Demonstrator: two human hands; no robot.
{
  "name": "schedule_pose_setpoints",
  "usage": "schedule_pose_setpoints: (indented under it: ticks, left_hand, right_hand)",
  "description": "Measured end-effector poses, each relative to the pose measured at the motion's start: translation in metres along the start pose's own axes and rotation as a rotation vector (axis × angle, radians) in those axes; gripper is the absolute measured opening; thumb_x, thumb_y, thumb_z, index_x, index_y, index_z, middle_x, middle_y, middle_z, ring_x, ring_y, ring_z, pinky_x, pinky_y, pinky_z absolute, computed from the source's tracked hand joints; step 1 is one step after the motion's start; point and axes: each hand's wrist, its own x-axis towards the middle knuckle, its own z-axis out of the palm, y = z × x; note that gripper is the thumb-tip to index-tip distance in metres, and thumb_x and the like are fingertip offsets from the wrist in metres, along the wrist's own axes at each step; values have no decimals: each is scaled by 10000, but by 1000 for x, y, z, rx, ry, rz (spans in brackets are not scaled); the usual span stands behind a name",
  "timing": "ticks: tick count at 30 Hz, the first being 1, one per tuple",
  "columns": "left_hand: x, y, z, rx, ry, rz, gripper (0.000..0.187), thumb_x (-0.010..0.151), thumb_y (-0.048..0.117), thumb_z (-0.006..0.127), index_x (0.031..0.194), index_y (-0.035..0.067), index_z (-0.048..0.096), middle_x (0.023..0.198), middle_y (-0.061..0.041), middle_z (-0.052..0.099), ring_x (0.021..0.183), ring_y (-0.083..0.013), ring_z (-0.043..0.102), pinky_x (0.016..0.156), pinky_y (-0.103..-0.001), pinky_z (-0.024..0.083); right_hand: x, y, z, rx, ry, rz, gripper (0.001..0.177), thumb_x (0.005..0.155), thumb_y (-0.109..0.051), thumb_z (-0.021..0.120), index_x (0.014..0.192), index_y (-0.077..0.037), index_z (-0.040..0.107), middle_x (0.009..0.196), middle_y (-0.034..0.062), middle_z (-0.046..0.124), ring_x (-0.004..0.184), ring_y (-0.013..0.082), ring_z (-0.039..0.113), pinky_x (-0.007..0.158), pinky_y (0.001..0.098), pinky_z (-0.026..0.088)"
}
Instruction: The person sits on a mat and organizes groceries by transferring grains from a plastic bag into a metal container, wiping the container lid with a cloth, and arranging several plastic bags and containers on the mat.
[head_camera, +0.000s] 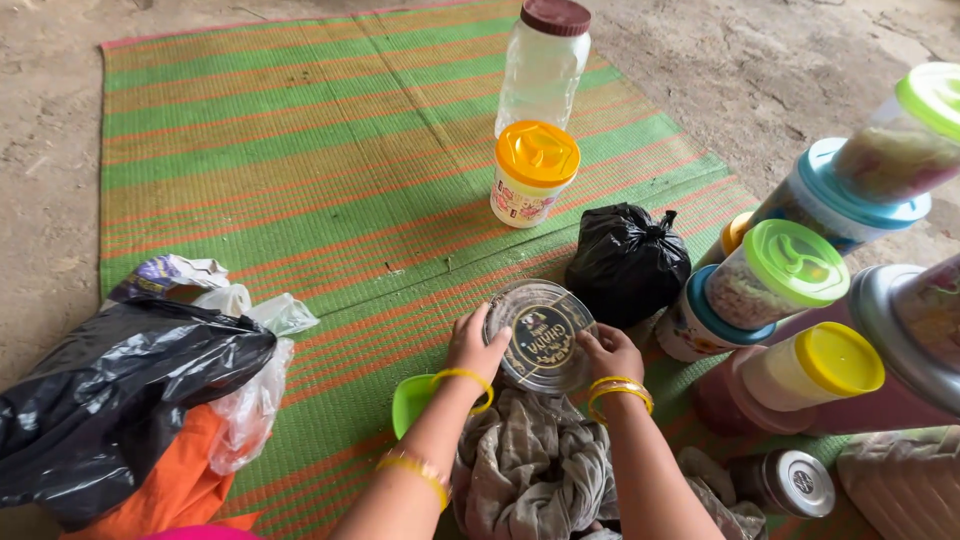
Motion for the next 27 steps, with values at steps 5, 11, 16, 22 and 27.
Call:
schedule_pose_setpoints:
  ticks: [5, 11, 16, 22, 27]
  left_hand:
    - [14, -1, 8, 0, -38, -200, 528, 838, 255, 764, 1345, 174, 639, 1298, -127, 589, 1129, -315, 643, 999, -414, 515]
    - [23, -7, 6, -229, -110, -363, 439, 849, 204, 755, 1284, 171, 704, 1241, -83, 669, 1052, -209, 720, 970, -339, 559]
    - [29, -13, 10, -547, -210, -516, 498, 898, 171, 685, 1392, 173, 625, 1297, -71, 726, 1130, -158, 695, 990, -317, 518]
    - [0, -34, -1, -597, -241, -524, 469, 875, 173, 697, 1339, 119, 656, 1317, -59, 704, 1190, -176, 654, 1020, -331, 482]
    - [-19, -41, -22, -169, -357, -488, 516, 765, 291, 836, 1209, 80, 680, 1238, -108, 722, 1153, -248, 695, 1009, -355, 537]
  right_hand:
    - [-7, -16, 10, -128, 41, 23, 443, 828, -290, 832, 1196, -58, 743, 1038, 71, 790, 896, 135, 719, 798, 291, 545]
    - [37, 38, 13, -27, 23, 27, 476, 850, -304, 863, 1197, -4, 737, 1044, 89, 784, 909, 147, 683, 800, 287, 523]
    - [21, 1, 16, 198, -113, 205, 561, 864, -300, 802, 1342, -62, 630, 1146, 83, 744, 976, 163, 684, 814, 321, 531]
    - [31, 22, 14, 125, -282, -13, 599, 867, -338, 718, 1393, -80, 595, 1168, 76, 753, 998, 148, 706, 856, 294, 552]
    - [8, -16, 14, -396, -211, 2, 591, 878, -556, 733, 1064, 6, 727, 924, 122, 729, 829, 184, 636, 753, 327, 519]
